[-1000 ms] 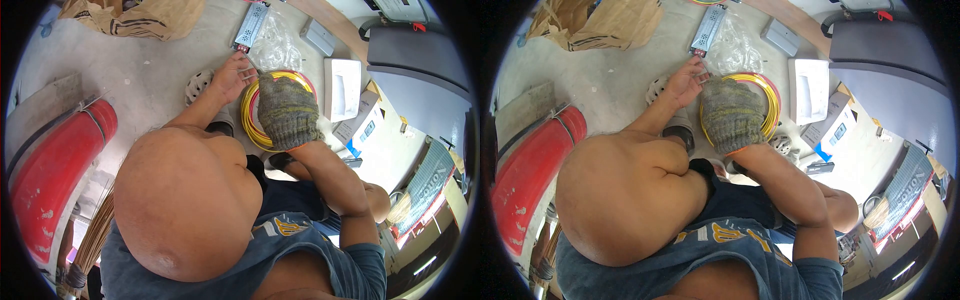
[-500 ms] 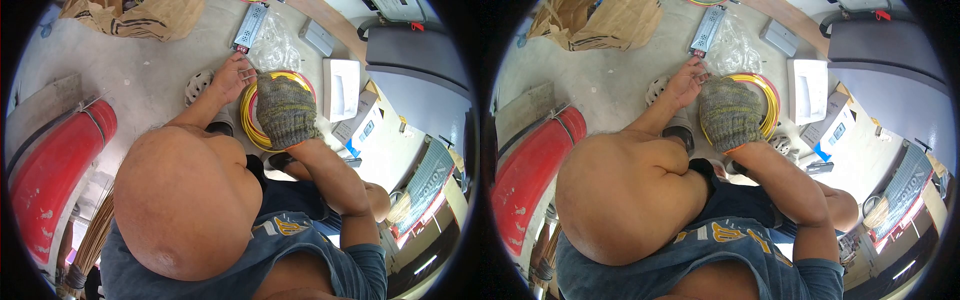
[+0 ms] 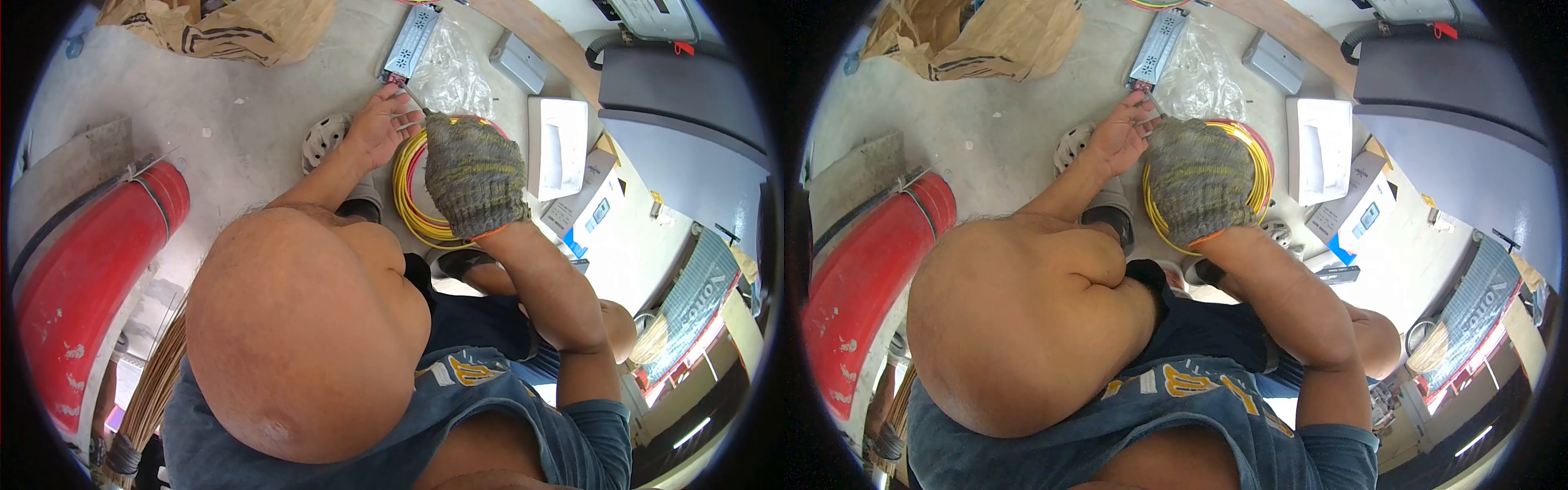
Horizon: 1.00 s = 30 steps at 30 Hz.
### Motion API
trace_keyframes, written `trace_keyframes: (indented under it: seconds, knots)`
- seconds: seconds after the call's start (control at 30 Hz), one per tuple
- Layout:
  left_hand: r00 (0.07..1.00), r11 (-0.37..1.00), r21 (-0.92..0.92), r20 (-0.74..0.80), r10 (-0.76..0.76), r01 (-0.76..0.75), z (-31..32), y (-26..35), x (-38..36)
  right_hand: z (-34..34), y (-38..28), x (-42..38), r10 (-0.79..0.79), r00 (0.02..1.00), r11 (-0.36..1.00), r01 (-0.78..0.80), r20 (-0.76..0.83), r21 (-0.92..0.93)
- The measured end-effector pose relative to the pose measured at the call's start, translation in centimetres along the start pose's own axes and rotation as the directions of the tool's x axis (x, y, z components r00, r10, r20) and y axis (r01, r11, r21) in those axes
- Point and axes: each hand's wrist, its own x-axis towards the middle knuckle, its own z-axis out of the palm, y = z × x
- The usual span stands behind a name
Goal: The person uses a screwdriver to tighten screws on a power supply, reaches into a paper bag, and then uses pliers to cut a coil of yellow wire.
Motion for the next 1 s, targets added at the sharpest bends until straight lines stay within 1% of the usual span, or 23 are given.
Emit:
trace_keyframes:
  seconds: [0.03, 0.17, 0.23, 0.27, 0.33, 0.37, 0.4, 0.43, 0.47, 0.5, 0.57, 0.6, 0.63, 0.7, 0.73, 0.83, 0.87, 0.9, 0.93, 0.97, 1.0]
  knots:
    - [1.0, 1.0, -0.004, 0.002, 0.001, -0.001, 0.0, 0.0, 0.0, -0.7, -0.2, 0.1, 0.052, 0.998, 0.999, -0.051, 0.036, -0.007]
    - [0.999, 0.998, -0.06, 0.032, -0.007, 0.009, -0.2, -0.2, 0.3, -2.6, -0.4, 0.4, 0.059, 0.998, 0.998, -0.059, -0.007, -0.011]
    - [0.998, 0.994, -0.104, 0.057, -0.022, 0.028, -0.2, -0.2, 0.3, -4.8, -1.1, 0.8, 0.133, 0.99, 0.991, -0.133, 0.039, 0.001]
    - [0.998, 0.994, -0.105, 0.056, -0.021, 0.027, -0.1, -0.2, 0.2, -5.1, -1.1, 1.0, 0.131, 0.991, 0.991, -0.131, 0.04, 0.0]
    - [1.0, 0.995, -0.092, 0.016, -0.023, 0.024, 0.3, -0.4, -0.1, -5.5, -0.7, 1.3, 0.08, 0.995, 0.986, -0.087, -0.056, -0.141]
    - [1.0, 0.995, -0.096, 0.016, -0.021, 0.022, 0.2, -0.5, 0.1, -4.7, 0.4, 1.7, 0.078, 0.995, 0.986, -0.085, -0.054, -0.144]
    - [1.0, 0.996, -0.081, 0.006, -0.021, 0.022, 0.2, -0.6, 0.2, -3.1, 2.1, 2.2, -0.106, 0.955, 0.964, 0.029, -0.278, -0.265]
    - [1.0, 0.998, -0.067, -0.003, -0.022, 0.021, 0.3, -0.6, 0.2, -3.1, 2.2, 2.6, -0.303, 0.836, 0.909, 0.108, -0.458, -0.403]
    - [1.0, 0.997, -0.071, -0.003, -0.02, 0.019, 0.5, -0.6, 0.1, -3.5, 2.5, 3.3, -0.33, 0.796, 0.907, 0.117, -0.507, -0.405]
    - [1.0, 0.999, -0.041, -0.017, -0.014, 0.014, 0.7, -0.5, -0.1, -4.2, 2.8, 3.7, -0.334, 0.796, 0.905, 0.119, -0.506, -0.409]
    - [0.999, 1.0, -0.016, -0.031, -0.005, 0.005, 1.0, -0.5, -0.3, -6.3, 2.4, 4.4, -0.303, 0.84, 0.893, 0.084, -0.451, -0.443]
    - [0.999, 1.0, 0.012, -0.043, 0.007, -0.007, 0.9, -0.6, -0.3, -6.7, 3.0, 5.3, -0.369, 0.808, 0.84, 0.078, -0.459, -0.537]
    - [0.998, 0.999, 0.041, -0.055, 0.018, -0.015, 0.9, -0.7, -0.2, -7.3, 3.0, 5.9, -0.372, 0.808, 0.838, 0.081, -0.457, -0.54]
    - [0.998, 0.998, 0.06, -0.06, 0.026, -0.022, 0.8, -0.8, -0.1, -8.7, 3.0, 6.6, -0.422, 0.826, 0.764, 0.1, -0.375, -0.638]
    - [0.997, 0.996, 0.082, -0.065, 0.032, -0.027, 0.7, -0.9, -0.1, -9.3, 2.9, 6.9, -0.423, 0.826, 0.763, 0.102, -0.373, -0.638]
    - [0.997, 0.995, 0.092, -0.058, 0.052, -0.047, 0.4, -1.2, 0.1, -10.9, 2.9, 8.3, -0.601, 0.755, 0.61, 0.223, -0.261, -0.76]
    - [0.997, 0.995, 0.091, -0.059, 0.051, -0.046, 0.4, -1.2, 0.1, -9.2, 3.2, 10.3, -0.62, 0.619, 0.769, 0.355, -0.482, -0.532]
    - [0.997, 0.994, 0.1, -0.055, 0.055, -0.049, 0.5, -1.1, 0.0, -8.2, 4.7, 10.9, -0.62, 0.619, 0.769, 0.356, -0.482, -0.531]
    - [0.997, 0.993, 0.108, -0.052, 0.057, -0.051, 0.5, -1.1, 0.0, -9.0, 3.1, 9.7, -0.536, 0.712, 0.752, 0.159, -0.453, -0.64]
    - [0.997, 0.993, 0.108, -0.053, 0.057, -0.051, 0.5, -1.1, 0.0, -9.7, 1.8, 8.7, -0.432, 0.787, 0.681, -0.036, -0.441, -0.732]
    - [0.997, 0.993, 0.11, -0.048, 0.058, -0.053, 0.4, -1.0, 0.0, -10.1, 1.1, 8.2, -0.433, 0.787, 0.681, -0.035, -0.44, -0.732]
